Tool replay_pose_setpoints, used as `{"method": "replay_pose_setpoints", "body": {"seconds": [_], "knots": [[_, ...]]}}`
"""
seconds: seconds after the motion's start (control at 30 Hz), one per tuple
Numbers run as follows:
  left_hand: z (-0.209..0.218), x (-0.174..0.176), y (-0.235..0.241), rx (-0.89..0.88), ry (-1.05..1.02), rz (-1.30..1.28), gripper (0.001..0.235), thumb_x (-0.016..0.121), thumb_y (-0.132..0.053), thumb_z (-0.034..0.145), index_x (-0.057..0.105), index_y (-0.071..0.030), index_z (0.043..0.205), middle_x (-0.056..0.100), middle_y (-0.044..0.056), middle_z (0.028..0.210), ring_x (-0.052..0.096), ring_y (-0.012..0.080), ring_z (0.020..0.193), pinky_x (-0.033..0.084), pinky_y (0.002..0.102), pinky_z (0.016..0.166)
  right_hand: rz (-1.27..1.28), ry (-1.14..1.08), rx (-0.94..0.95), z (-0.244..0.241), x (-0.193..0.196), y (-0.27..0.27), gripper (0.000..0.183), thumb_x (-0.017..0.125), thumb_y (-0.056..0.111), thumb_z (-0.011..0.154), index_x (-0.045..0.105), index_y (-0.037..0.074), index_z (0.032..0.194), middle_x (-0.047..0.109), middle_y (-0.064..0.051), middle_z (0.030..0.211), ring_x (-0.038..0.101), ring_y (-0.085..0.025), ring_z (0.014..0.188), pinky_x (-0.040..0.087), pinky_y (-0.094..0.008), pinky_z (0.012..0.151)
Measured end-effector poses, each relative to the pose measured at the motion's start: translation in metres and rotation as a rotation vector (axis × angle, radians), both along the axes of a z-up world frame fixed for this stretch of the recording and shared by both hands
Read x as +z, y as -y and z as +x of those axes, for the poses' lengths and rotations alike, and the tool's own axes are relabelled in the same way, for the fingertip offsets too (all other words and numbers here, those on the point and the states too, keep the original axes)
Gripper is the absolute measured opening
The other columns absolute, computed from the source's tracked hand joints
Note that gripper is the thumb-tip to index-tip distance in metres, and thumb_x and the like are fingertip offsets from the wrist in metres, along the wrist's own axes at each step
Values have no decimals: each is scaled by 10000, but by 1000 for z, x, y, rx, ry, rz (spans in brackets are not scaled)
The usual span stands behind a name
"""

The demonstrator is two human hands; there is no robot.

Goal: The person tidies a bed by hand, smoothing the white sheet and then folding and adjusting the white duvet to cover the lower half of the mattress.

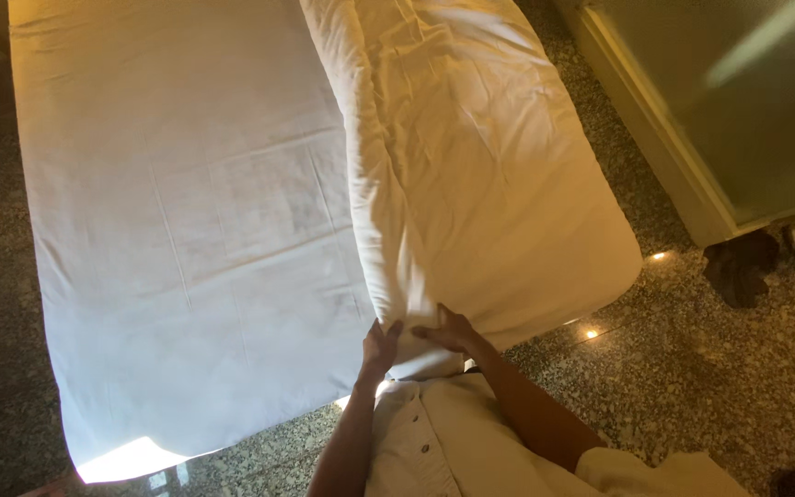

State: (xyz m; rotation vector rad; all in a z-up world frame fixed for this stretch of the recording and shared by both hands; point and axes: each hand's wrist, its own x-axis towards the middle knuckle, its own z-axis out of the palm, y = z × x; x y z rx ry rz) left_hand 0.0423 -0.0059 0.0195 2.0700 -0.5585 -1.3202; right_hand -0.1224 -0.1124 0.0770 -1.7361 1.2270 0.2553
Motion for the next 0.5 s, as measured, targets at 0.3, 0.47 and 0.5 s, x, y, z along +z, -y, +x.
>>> {"method": "replay_pose_setpoints", "body": {"seconds": [0.3,0.47,0.5], "knots": [[-18,100,-12,89,-129,-209,523,629,-472,935,658,-77,1277,733,278,1177,674,483,1172,517,621,995,143,23,-9,-21,24,-6,945,816,726,651,671,101,1345,690,-236,1308,624,-427,1268,493,-521,1095],[-12,62,-26,297,-268,-250,490,670,-408,971,680,-75,1330,737,272,1206,674,417,1194,532,558,1003,120,9,38,-17,23,-22,960,768,620,725,553,17,1441,628,-278,1381,574,-440,1321,436,-541,1152],[-4,15,-30,293,-269,-241,490,670,-408,971,680,-75,1330,737,272,1206,674,417,1194,532,558,1003,128,9,33,-13,9,-26,960,768,620,725,553,17,1441,628,-278,1381,574,-440,1321,436,-541,1152]]}}
